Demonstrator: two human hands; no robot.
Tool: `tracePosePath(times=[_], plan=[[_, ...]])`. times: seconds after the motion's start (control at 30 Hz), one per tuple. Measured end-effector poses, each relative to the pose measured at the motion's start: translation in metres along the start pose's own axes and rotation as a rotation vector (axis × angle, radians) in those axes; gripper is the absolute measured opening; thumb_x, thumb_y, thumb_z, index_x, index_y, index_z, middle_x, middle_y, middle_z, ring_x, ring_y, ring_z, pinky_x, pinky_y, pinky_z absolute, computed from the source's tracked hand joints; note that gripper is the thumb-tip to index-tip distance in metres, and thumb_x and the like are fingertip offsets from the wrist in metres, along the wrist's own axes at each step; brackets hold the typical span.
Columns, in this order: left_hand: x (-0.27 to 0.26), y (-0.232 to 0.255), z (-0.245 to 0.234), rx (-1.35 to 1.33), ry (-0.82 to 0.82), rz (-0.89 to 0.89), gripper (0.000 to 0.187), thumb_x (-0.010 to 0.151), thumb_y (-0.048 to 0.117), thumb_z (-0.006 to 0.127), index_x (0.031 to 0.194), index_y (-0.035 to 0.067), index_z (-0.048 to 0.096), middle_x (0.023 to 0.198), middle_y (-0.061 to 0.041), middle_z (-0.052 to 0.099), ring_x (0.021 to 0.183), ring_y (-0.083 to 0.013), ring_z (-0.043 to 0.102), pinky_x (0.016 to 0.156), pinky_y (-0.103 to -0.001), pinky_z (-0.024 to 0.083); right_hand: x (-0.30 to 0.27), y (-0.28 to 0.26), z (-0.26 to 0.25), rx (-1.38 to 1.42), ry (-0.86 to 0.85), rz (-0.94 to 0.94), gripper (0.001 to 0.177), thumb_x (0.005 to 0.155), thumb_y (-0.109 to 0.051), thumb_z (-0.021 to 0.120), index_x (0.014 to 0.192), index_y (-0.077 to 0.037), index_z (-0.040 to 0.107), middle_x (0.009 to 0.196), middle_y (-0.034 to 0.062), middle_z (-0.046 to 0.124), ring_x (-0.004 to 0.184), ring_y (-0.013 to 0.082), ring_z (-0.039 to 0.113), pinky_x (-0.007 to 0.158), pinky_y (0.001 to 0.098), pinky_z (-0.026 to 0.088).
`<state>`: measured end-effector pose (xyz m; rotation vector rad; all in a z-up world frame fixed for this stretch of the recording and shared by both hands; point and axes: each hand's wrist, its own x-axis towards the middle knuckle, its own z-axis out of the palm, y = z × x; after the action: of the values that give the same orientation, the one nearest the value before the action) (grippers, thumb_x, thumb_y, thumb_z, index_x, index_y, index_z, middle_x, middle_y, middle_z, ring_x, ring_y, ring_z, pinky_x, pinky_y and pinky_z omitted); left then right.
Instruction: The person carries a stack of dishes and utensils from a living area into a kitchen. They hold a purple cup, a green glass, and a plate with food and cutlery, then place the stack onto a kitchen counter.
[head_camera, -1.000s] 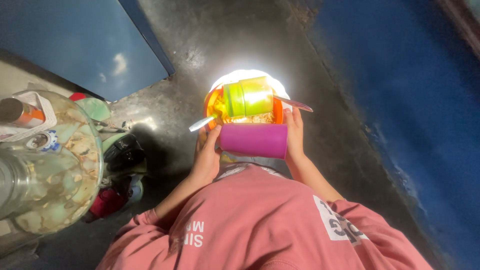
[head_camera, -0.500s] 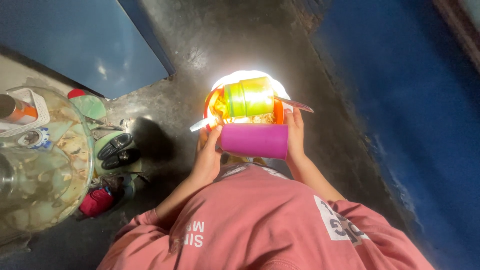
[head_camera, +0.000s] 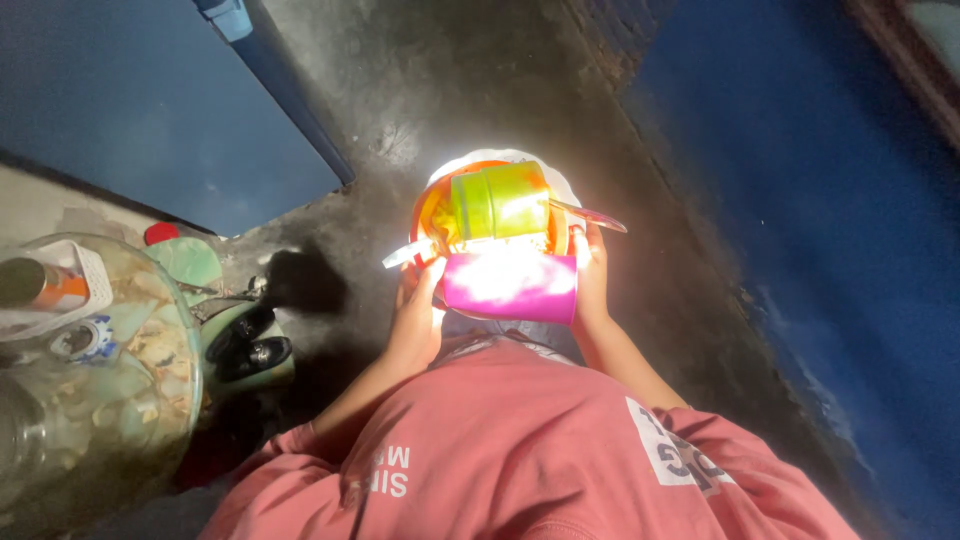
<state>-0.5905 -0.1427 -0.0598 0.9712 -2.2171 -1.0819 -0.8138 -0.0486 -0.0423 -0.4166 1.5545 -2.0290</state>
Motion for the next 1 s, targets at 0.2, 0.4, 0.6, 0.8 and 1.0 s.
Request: tracePosePath(times=[0.2, 0.4, 0.6, 0.8, 1.0], plan=[[0.033, -0.002, -0.019, -0.207, 0.03, -0.014, 0.042, 0.1, 0.01, 0.053, 0.141, 0.017, 0.05, 0.148, -0.014, 0.037, 0.136, -0.0251, 0.042, 0.117, -0.034, 0.035, 0.027, 0.01, 0.027, -0.294, 0.01, -0.072, 0.048, 0.108, -0.023, 0.053, 0.145, 0.005, 0.043, 0.138, 0.0291, 0.056, 0.129, 0.0316, 0.056, 0.11, 0.0428, 0.045], [0.066, 0.031, -0.037, -1.118, 0.299, -0.569, 0.051, 0.091, 0.023, 0.074, 0.135, 0.01, 0.052, 0.128, -0.01, 0.05, 0.12, -0.0254, 0.049, 0.097, -0.052, 0.051, 0.037, 0.016, 0.047, 0.108, 0.081, 0.076, 0.052, 0.105, -0.022, 0.057, 0.15, -0.003, 0.039, 0.132, 0.0185, 0.059, 0.123, 0.0267, 0.064, 0.098, 0.0393, 0.059], [0.077, 0.041, -0.057, -1.074, 0.281, -0.633, 0.048, 0.093, 0.027, 0.071, 0.134, 0.012, 0.051, 0.126, -0.007, 0.051, 0.118, -0.0224, 0.049, 0.097, -0.052, 0.05, 0.059, 0.029, 0.049, -0.144, 0.083, 0.219, 0.066, 0.103, -0.04, 0.061, 0.153, -0.006, 0.034, 0.141, 0.0269, 0.053, 0.121, 0.0387, 0.064, 0.081, 0.0515, 0.064], [0.088, 0.029, -0.057, -1.043, 0.274, -0.65, 0.054, 0.093, 0.028, 0.07, 0.139, 0.013, 0.047, 0.13, -0.007, 0.048, 0.12, -0.0224, 0.047, 0.097, -0.05, 0.049, 0.031, -0.074, 0.13, -0.246, 0.119, 0.301, 0.062, 0.102, -0.038, 0.057, 0.151, -0.005, 0.04, 0.148, 0.0268, 0.049, 0.133, 0.0394, 0.056, 0.098, 0.0517, 0.057], [0.111, 0.04, -0.051, -1.083, 0.319, -0.66, 0.057, 0.093, 0.026, 0.069, 0.141, 0.009, 0.045, 0.135, -0.015, 0.046, 0.122, -0.0295, 0.045, 0.099, -0.062, 0.044, 0.049, -0.092, 0.144, -0.217, 0.175, 0.365, 0.059, 0.101, -0.042, 0.057, 0.15, -0.011, 0.044, 0.151, 0.022, 0.047, 0.137, 0.035, 0.053, 0.106, 0.049, 0.052]])
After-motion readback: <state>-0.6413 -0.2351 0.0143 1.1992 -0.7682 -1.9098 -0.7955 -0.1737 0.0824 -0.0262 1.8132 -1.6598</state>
